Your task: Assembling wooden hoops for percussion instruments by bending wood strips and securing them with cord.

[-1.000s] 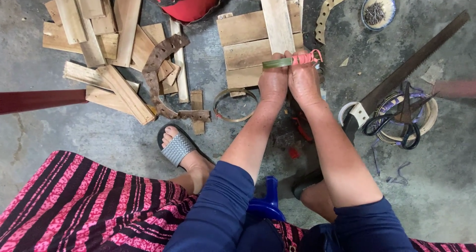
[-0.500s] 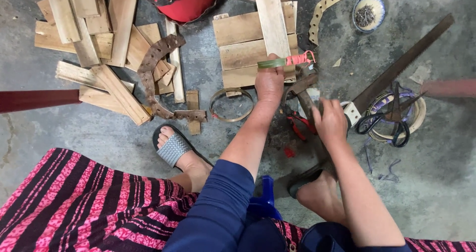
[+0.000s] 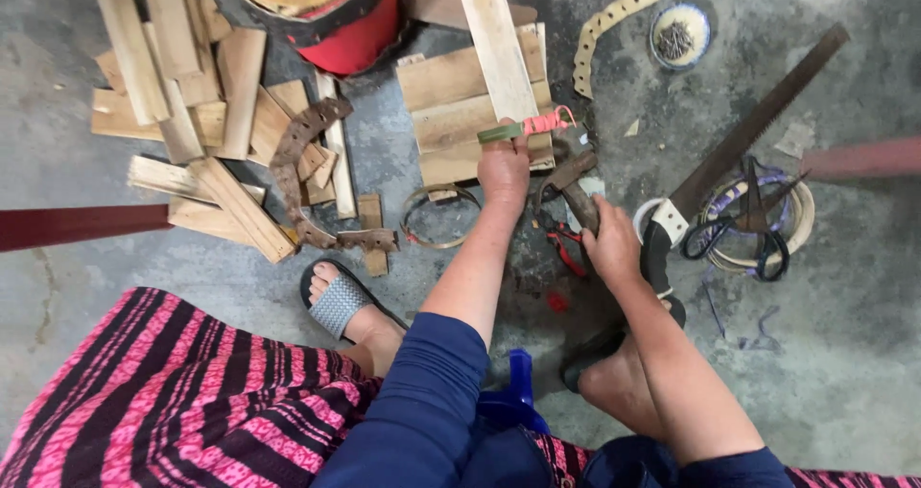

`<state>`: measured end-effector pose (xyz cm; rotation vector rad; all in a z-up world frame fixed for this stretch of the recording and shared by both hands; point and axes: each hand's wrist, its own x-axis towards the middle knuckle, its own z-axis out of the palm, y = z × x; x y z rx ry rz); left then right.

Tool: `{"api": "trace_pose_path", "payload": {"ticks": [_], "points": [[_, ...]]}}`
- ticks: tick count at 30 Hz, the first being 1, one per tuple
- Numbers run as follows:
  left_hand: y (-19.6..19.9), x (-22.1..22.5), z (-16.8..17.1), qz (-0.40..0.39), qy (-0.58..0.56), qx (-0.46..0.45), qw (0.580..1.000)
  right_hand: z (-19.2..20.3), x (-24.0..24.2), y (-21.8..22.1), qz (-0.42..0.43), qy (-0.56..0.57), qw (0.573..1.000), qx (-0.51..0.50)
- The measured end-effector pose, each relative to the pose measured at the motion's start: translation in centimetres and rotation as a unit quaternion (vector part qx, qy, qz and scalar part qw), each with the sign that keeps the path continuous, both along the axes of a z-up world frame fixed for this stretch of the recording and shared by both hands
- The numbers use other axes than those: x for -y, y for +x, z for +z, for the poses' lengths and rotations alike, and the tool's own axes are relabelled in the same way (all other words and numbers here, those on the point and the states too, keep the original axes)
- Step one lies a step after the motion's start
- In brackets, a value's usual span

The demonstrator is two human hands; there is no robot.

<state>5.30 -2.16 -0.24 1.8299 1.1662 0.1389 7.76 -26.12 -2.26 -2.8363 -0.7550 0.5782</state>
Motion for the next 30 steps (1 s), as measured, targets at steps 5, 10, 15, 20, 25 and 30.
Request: {"api": "trace_pose_path", "payload": {"ticks": [5, 10, 15, 20, 25, 30], "points": [[0.3, 0.0, -1.3, 0.007, 0.015, -0.010, 1.000, 1.7, -0.7, 0.3, -0.061, 0.109, 0.992, -0.036], [0.0, 0.2, -0.8, 0.020, 0.001, -0.005, 1.000, 7.0, -2.1, 0.1, -0.133, 0.187, 0.969, -0.088], [-0.1, -0.2, -1.1, 0.021, -0.018, -0.018, 0.999, 11.4, -6.8, -1.1, -0.056, 0.227, 0.972, -0.037], [0.7, -0.2, -3.6, 0.040, -0.018, -0.037, 0.998, 10.3, -10.2, -1.0, -0.009, 0.224, 0.974, 0.030], [0.6, 0.0, -3.0, 0.043, -0.025, -0.032, 0.998, 7.4, -10.8, -1.3, -0.003, 0.247, 0.965, 0.092], [0.7, 0.3, -3.4, 0.052, -0.020, -0.023, 0.998, 8.7, -11.8, -1.5, 0.027, 0.259, 0.961, 0.092]]}}
